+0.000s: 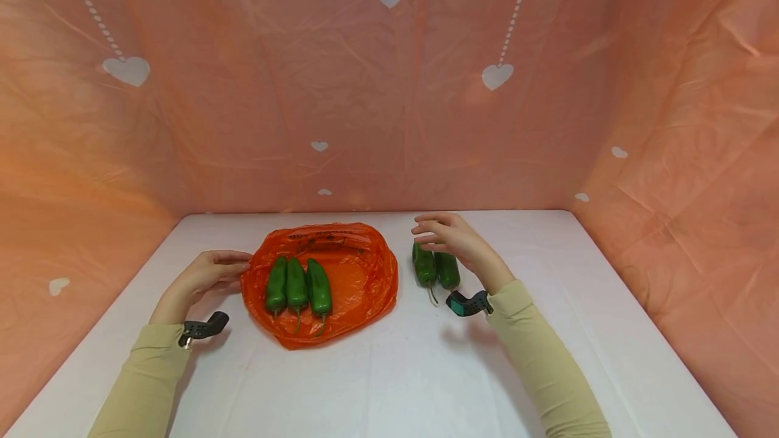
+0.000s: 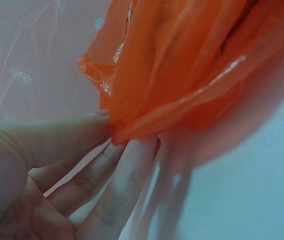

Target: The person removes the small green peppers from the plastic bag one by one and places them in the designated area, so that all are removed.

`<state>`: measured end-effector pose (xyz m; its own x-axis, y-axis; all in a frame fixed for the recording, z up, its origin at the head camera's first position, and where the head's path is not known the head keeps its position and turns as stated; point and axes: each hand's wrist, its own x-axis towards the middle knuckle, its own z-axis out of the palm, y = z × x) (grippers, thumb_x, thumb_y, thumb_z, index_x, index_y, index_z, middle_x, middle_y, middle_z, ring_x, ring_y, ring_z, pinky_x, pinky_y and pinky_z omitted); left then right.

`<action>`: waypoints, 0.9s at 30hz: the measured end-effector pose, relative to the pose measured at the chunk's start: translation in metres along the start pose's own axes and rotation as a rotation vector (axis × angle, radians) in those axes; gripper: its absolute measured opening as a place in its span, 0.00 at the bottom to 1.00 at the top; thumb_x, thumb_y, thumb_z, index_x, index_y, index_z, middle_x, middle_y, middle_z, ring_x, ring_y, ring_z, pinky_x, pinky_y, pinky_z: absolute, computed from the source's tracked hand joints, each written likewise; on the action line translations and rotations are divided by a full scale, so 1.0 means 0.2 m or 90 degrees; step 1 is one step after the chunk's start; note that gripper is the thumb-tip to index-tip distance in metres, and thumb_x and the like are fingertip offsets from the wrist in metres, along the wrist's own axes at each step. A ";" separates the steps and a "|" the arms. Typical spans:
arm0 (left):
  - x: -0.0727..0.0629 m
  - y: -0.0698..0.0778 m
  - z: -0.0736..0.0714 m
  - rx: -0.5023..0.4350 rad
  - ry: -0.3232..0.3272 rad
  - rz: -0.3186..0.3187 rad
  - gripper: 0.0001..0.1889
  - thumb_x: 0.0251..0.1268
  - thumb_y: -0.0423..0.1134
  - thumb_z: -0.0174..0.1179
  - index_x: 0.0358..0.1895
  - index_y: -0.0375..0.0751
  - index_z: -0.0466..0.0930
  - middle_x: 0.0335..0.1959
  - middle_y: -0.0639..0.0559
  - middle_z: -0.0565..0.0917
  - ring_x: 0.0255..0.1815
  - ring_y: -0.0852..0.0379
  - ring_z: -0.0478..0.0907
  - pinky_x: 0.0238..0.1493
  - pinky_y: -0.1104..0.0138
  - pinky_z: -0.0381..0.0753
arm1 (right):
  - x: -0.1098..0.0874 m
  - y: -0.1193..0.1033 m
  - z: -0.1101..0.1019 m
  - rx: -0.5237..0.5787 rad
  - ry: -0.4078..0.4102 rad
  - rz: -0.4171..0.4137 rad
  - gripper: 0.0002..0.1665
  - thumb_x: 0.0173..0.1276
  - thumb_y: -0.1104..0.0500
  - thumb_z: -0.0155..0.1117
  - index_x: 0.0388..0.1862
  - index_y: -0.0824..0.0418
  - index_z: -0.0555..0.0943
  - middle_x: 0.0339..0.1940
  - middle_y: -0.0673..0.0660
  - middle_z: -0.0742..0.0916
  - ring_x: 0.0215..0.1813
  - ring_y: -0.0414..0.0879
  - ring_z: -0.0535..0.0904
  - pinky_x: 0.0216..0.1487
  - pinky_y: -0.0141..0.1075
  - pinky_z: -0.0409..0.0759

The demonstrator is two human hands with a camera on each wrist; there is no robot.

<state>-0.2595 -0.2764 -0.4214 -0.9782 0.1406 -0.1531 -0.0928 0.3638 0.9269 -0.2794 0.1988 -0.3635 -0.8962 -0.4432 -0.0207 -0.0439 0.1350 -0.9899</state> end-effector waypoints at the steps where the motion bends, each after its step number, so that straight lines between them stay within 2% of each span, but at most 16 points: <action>1: 0.00 0.00 0.00 -0.005 0.001 -0.001 0.23 0.69 0.34 0.56 0.61 0.21 0.67 0.51 0.32 0.79 0.38 0.51 0.84 0.42 0.58 0.84 | 0.01 0.00 0.01 0.001 -0.004 0.003 0.26 0.78 0.56 0.47 0.67 0.72 0.64 0.58 0.69 0.77 0.62 0.68 0.70 0.61 0.50 0.72; 8: 0.00 0.00 0.00 -0.008 0.003 -0.002 0.24 0.69 0.34 0.57 0.61 0.21 0.68 0.50 0.33 0.80 0.37 0.53 0.84 0.41 0.59 0.84 | 0.05 -0.01 0.09 0.012 -0.032 0.006 0.25 0.76 0.58 0.49 0.65 0.72 0.66 0.57 0.69 0.78 0.56 0.59 0.78 0.61 0.52 0.72; 16: 0.00 0.00 0.01 0.003 0.005 -0.005 0.24 0.69 0.35 0.56 0.62 0.21 0.67 0.52 0.30 0.78 0.39 0.51 0.84 0.43 0.57 0.83 | 0.12 -0.01 0.19 0.039 -0.059 0.014 0.24 0.76 0.60 0.49 0.65 0.72 0.66 0.60 0.76 0.74 0.61 0.68 0.71 0.62 0.55 0.69; 27: 0.00 0.00 0.00 0.000 0.001 -0.001 0.24 0.69 0.35 0.56 0.62 0.21 0.67 0.52 0.30 0.78 0.39 0.51 0.83 0.43 0.57 0.83 | 0.18 -0.01 0.30 0.035 -0.085 0.018 0.27 0.75 0.60 0.48 0.66 0.77 0.63 0.60 0.78 0.73 0.61 0.70 0.70 0.61 0.51 0.72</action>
<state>-0.2593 -0.2752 -0.4209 -0.9782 0.1387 -0.1546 -0.0947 0.3646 0.9263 -0.2848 0.1299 -0.3699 -0.8299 -0.5543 -0.0638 0.0082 0.1023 -0.9947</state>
